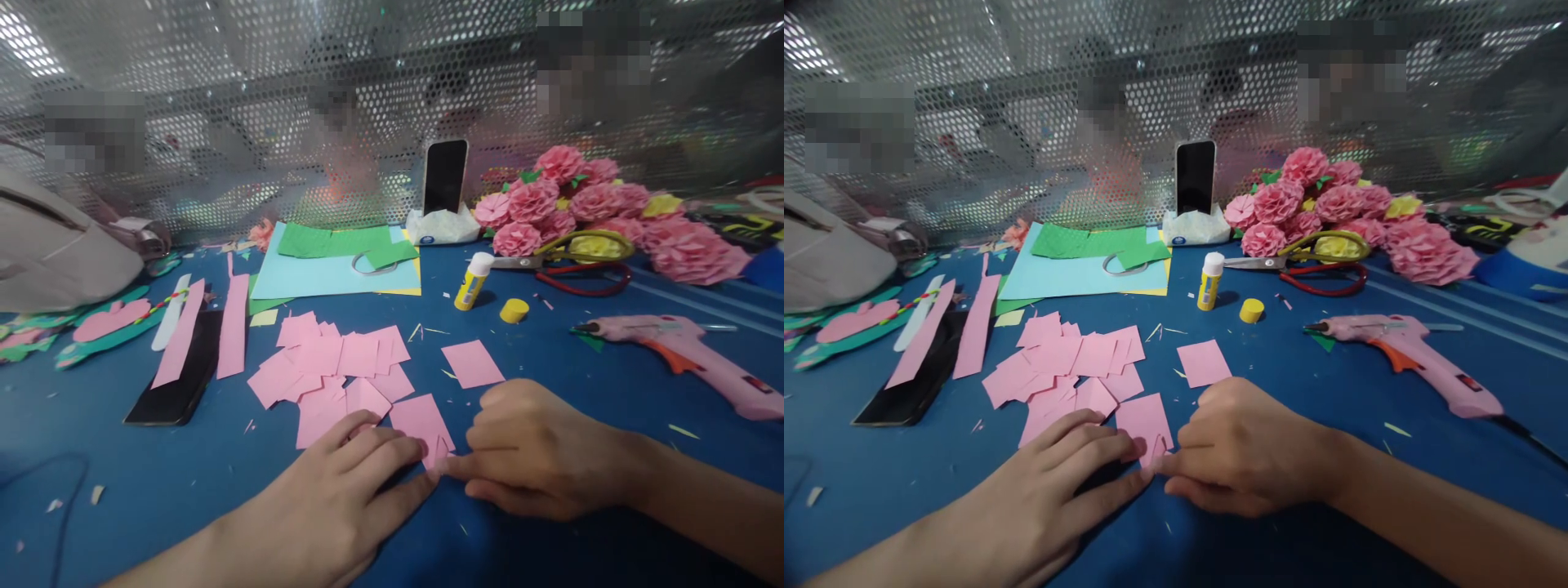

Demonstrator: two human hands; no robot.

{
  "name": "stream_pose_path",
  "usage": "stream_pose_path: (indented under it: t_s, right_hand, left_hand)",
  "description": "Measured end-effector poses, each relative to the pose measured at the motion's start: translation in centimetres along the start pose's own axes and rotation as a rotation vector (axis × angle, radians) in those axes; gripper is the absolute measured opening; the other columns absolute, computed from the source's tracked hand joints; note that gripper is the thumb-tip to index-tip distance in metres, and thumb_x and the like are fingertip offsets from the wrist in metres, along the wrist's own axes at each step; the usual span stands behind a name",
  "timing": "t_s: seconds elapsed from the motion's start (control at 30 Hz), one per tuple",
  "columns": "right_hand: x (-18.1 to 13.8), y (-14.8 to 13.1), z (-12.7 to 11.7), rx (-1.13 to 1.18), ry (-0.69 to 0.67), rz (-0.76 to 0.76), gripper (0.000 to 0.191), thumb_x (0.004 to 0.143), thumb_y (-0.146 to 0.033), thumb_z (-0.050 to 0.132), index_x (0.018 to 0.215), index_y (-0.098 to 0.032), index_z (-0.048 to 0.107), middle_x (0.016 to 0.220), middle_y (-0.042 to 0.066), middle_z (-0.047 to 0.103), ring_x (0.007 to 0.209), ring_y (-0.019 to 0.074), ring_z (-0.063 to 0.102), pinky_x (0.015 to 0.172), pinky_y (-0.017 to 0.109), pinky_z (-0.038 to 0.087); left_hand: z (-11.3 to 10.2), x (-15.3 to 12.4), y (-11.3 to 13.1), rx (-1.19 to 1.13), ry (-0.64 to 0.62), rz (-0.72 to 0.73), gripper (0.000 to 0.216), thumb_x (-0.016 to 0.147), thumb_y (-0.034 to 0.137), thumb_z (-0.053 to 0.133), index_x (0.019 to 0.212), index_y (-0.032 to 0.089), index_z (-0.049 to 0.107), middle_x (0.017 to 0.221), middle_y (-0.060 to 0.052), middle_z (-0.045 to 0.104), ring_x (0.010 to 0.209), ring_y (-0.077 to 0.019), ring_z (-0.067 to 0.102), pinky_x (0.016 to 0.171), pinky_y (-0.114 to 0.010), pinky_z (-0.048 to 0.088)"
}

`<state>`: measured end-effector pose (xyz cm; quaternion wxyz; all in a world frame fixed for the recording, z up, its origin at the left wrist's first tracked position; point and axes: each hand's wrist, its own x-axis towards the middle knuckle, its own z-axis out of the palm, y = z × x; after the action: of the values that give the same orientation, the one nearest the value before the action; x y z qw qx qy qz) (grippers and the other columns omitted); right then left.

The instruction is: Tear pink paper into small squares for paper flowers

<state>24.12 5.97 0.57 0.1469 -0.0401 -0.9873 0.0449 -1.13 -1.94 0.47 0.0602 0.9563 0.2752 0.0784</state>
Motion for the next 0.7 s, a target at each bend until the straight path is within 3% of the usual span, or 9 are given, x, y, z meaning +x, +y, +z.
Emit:
stream_pose_path:
  t_s: [0.1,0.43,0.53,0.7]
  right_hand:
    - [0.24,-0.04,0.08,-0.008,0.001,0.01,0.031,0.097,-0.026,0.041,0.081,-0.019,0.066,0.056,-0.003,0.057,0.05,0.0126,0.042,0.053,0.032,0.017]
    - [0.14,0.2,-0.35,-0.062,-0.031,0.031,0.031,0.095,-0.02,0.041,0.071,-0.019,0.061,0.054,-0.002,0.056,0.048,0.0123,0.04,0.053,0.032,0.017]
    - [0.09,0.21,0.06,-0.095,0.028,0.021,0.032,0.093,-0.02,0.042,0.066,-0.019,0.058,0.052,-0.003,0.054,0.047,0.0125,0.037,0.052,0.032,0.018]
    - [-0.23,0.12,0.58,-0.227,0.182,-0.032,0.02,0.092,-0.025,0.046,0.089,-0.018,0.065,0.054,-0.003,0.054,0.048,0.014,0.038,0.05,0.03,0.02]
  left_hand:
    - [0.12,0.0,-0.01,0.045,0.019,0.023,0.045,0.096,0.018,0.035,0.14,0.012,0.04,0.134,-0.01,0.052,0.116,-0.0255,0.045,0.106,-0.045,0.027]
    - [0.46,-0.12,-0.03,0.099,0.025,0.076,0.043,0.098,0.021,0.036,0.14,0.011,0.041,0.141,-0.004,0.049,0.119,-0.0238,0.045,0.107,-0.043,0.023]
    - [0.53,-0.16,0.1,0.108,0.031,0.081,0.043,0.098,0.019,0.037,0.14,0.011,0.041,0.142,-0.004,0.048,0.12,-0.0234,0.045,0.108,-0.043,0.023]
    - [0.72,-0.27,0.28,0.14,0.022,0.092,0.043,0.099,0.018,0.035,0.14,0.01,0.04,0.143,-0.007,0.047,0.124,-0.0241,0.043,0.11,-0.044,0.021]
